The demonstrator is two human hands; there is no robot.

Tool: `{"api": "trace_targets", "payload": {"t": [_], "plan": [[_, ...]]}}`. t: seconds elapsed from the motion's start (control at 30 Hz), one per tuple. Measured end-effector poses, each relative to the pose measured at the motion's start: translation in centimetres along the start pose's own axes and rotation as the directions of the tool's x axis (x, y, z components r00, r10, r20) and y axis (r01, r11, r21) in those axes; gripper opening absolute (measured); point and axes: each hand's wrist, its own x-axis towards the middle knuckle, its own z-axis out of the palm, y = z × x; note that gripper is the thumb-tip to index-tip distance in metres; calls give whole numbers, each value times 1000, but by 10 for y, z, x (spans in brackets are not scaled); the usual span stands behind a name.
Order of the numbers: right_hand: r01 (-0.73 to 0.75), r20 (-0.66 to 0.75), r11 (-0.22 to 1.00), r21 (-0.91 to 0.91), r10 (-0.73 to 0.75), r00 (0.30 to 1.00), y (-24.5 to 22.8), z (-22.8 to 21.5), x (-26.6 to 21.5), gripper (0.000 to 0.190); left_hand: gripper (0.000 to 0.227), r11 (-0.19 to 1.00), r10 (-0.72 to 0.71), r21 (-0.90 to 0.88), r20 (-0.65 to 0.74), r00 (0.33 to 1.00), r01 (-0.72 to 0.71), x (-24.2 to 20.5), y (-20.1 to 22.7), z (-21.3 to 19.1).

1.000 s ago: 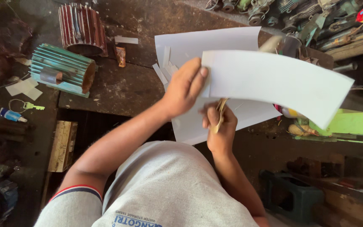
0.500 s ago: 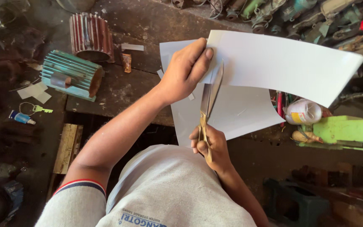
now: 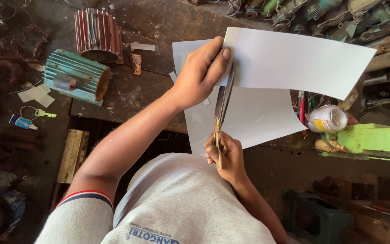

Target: The person uses shears to cut a large white sheet of paper into narrow strips. They repeatedly trim the sheet, rotate it, and place the cut strips on the workbench. The process continues until the sheet is reduced to a small square.

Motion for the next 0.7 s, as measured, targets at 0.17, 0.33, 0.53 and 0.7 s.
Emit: {"api": "trace_targets", "payload": {"t": [0.17, 0.33, 0.53, 0.7], "plan": [[-19, -33, 999, 48, 21, 999, 1, 2, -1, 33, 27, 1000, -12, -6, -13, 1000, 12, 0, 0, 2], [51, -47, 994, 100, -46, 998, -7, -1, 5, 44, 27, 998, -28, -48, 60, 998, 30, -5, 2, 10], [68, -96, 993, 94, -59, 994, -16, -4, 10, 48, 26, 998, 8, -67, 90, 996, -2, -11, 2, 20], [-52, -162, 998, 34, 57, 985, -16, -2, 11, 47, 29, 992, -106, -62, 120, 987, 114, -11, -2, 25]]}}
